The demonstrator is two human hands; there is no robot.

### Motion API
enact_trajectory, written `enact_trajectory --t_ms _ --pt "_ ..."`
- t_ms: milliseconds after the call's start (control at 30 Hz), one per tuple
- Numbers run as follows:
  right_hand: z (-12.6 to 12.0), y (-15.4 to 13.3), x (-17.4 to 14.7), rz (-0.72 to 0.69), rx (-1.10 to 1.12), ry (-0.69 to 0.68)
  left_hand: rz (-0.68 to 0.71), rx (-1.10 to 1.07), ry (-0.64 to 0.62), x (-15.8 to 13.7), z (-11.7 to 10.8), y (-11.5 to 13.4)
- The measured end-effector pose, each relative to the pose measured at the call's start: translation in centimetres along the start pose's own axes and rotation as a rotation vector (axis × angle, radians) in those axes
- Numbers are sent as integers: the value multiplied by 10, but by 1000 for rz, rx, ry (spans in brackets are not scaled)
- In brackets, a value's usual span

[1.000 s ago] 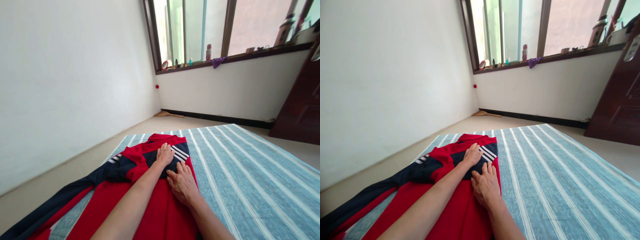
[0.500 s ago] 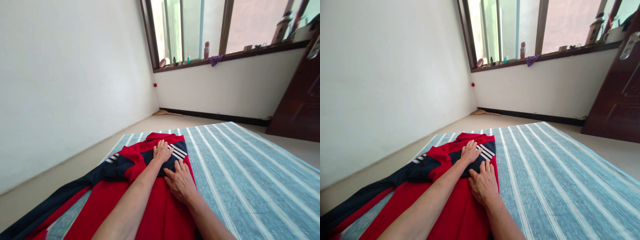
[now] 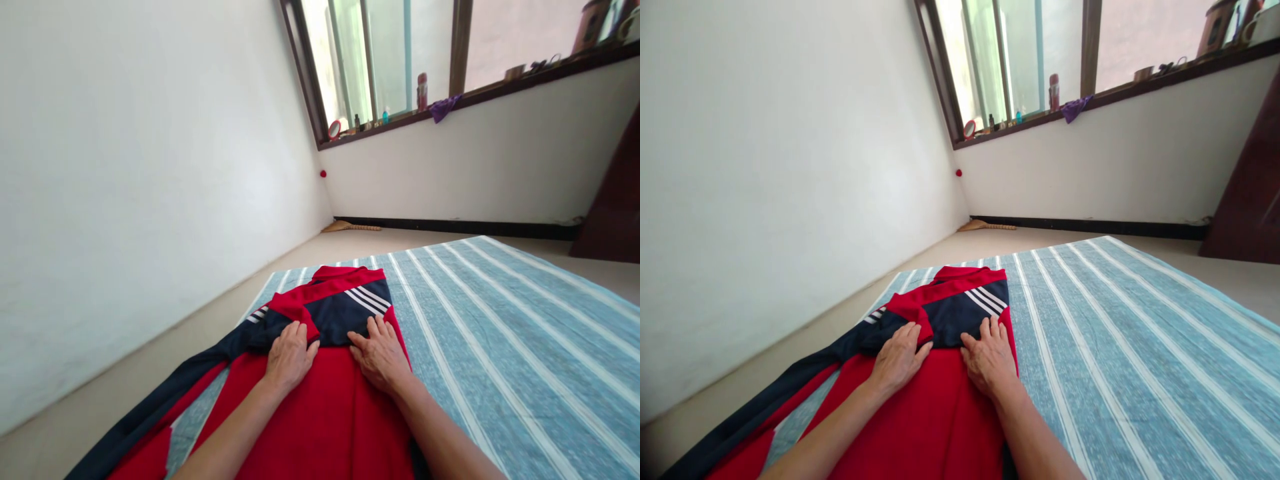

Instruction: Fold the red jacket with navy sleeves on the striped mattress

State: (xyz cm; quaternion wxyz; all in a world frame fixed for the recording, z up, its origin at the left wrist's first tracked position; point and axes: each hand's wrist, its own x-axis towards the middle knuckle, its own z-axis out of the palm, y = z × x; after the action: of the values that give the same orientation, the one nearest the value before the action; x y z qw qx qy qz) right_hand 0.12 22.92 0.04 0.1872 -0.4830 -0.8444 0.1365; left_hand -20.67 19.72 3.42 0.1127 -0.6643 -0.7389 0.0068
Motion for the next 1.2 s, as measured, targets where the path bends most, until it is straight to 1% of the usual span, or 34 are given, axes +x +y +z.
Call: enact_trajectory --t_ms 100,267,433,500,567,667,733,800,867,933,1000,1067,1133,1200 --pt "1 1 1 -11 -7 -14 8 -76 -48 6 2 -10" --pt "6 4 2 -31 -18 -23 60 -261 -94 18 -3 -29" --pt "8 5 1 -36 -15 -7 163 -313 -140 22 -2 -49" --pt "9 4 0 -36 -12 1 177 -360 -156 21 0 -53" --pt "9 4 1 -33 -8 6 88 -528 -115 19 0 -53" --pt "8 3 1 -27 0 9 -115 -824 5 24 -10 -51" --pt "8 3 1 -25 4 9 -214 -922 81 34 -25 -52" --pt "8 3 1 -25 2 8 -314 -1014 175 49 -47 -57" --pt "9 4 2 -25 -4 5 -414 -1151 301 67 -77 -66" --pt "10 4 2 -27 -10 0 -458 -1304 420 83 -110 -76" --pt "11 4 2 -28 -16 -6 -447 -1432 516 94 -143 -82" --pt "11 4 2 -28 -21 -10 -399 -1568 563 99 -170 -82" --pt "10 4 1 -27 -24 -12 -343 -1770 559 99 -188 -76" --pt "9 3 1 -27 -25 -14 -333 -1896 523 93 -197 -66"
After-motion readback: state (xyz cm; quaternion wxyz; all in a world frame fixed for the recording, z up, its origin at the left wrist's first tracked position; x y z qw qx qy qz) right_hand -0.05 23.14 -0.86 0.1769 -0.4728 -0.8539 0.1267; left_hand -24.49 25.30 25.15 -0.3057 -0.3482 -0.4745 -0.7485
